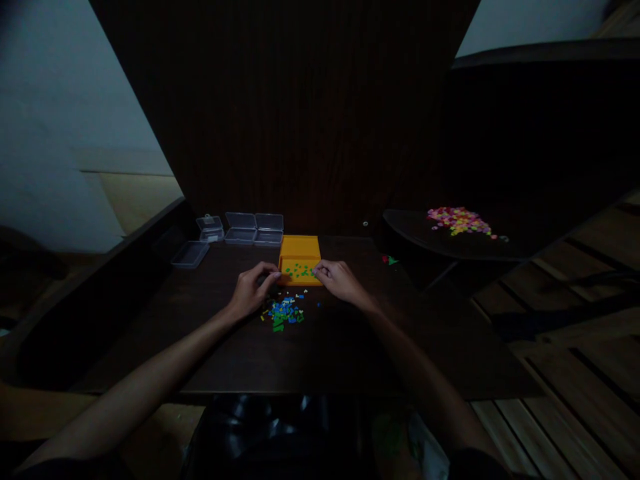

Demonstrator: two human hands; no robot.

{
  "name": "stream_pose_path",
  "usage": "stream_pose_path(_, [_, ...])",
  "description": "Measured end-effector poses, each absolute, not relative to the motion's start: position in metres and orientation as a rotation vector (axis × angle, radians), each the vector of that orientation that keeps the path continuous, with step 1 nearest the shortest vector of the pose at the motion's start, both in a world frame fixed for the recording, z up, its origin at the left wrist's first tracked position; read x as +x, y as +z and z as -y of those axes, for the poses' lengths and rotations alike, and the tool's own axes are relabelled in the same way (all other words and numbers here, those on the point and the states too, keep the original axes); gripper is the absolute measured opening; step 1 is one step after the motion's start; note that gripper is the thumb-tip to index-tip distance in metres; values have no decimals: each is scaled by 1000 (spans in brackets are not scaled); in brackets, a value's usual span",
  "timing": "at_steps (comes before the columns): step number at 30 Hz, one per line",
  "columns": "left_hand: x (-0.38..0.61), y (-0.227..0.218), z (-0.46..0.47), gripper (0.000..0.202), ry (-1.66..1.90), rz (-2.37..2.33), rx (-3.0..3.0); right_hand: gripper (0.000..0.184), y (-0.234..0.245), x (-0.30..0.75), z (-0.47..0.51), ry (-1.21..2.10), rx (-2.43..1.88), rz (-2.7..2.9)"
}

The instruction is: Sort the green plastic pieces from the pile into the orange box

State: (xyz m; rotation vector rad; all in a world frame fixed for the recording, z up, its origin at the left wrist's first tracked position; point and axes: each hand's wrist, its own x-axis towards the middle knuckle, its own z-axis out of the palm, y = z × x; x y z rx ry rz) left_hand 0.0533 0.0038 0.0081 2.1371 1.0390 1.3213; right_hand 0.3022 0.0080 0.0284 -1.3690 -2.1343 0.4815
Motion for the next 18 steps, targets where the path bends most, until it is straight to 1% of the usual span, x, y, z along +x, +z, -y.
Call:
stream_pose_path(5, [54, 6, -6, 12, 1316, -1075, 2060, 20, 30, 299, -31, 274, -1480, 2243])
stream_pose_path(12, [55, 3, -6, 14, 1304, -1085, 2050, 27, 33, 284, -46, 79, -1767, 2415])
stream_pose_path(18, [55, 5, -5, 14, 1323, -1062, 2094, 27, 32, 276, -49, 14, -1859, 2393])
